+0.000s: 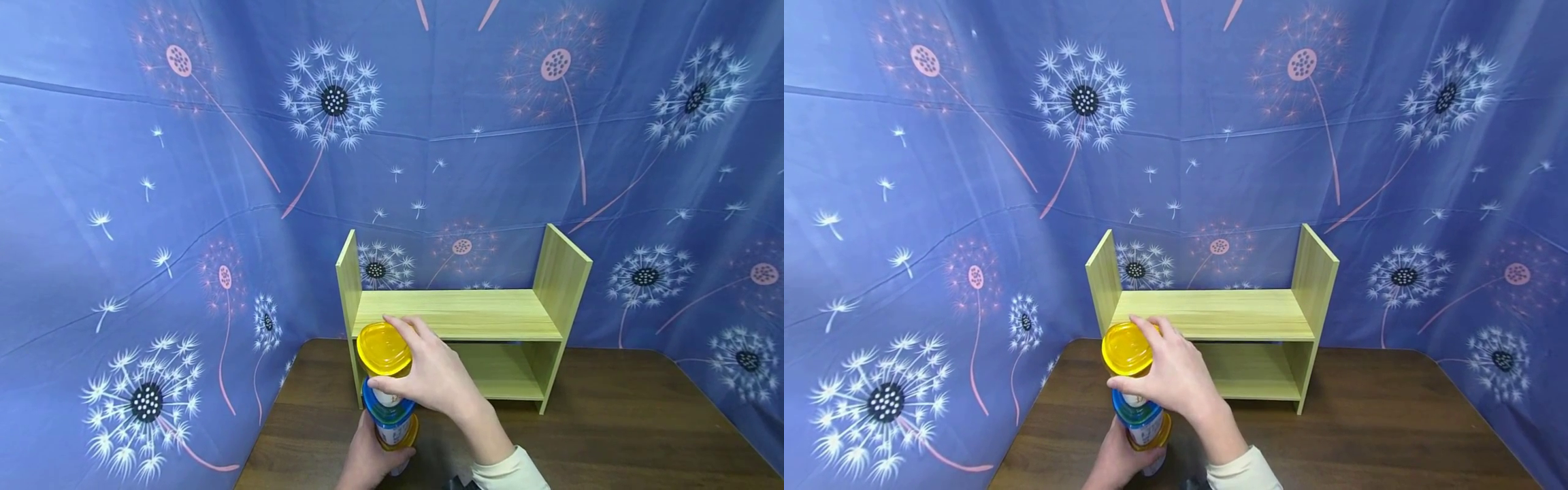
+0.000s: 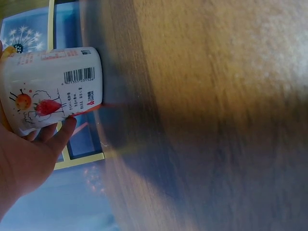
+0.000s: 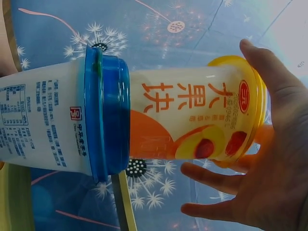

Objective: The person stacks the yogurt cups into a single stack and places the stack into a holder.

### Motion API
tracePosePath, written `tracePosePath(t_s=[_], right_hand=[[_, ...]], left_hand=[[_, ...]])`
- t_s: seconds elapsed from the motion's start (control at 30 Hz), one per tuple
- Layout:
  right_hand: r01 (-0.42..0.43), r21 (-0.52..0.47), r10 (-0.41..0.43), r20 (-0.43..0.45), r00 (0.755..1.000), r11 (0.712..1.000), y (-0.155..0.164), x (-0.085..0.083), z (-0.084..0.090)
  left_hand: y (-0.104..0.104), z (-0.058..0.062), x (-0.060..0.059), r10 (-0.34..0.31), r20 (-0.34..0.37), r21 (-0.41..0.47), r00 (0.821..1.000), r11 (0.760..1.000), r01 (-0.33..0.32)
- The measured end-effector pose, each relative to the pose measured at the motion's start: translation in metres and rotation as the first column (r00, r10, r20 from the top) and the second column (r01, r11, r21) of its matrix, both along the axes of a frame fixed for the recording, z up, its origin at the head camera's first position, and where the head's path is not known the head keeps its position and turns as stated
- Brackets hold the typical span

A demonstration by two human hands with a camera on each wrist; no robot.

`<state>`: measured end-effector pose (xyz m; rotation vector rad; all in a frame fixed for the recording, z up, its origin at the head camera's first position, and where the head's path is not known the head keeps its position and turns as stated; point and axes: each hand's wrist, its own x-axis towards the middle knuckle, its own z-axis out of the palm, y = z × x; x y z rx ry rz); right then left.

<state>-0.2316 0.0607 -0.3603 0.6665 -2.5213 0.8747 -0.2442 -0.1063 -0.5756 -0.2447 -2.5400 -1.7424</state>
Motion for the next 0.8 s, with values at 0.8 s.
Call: tracePosePath(t_s=[0.8], right_hand=[[0.041,-0.121,-0.058,-0.135,0.989,0.992,0.060,-0.002,-0.016]], left_hand=[[0.000,0.003,0.003,-0.001,-0.015,-0.021,1.000,1.000,0.001]])
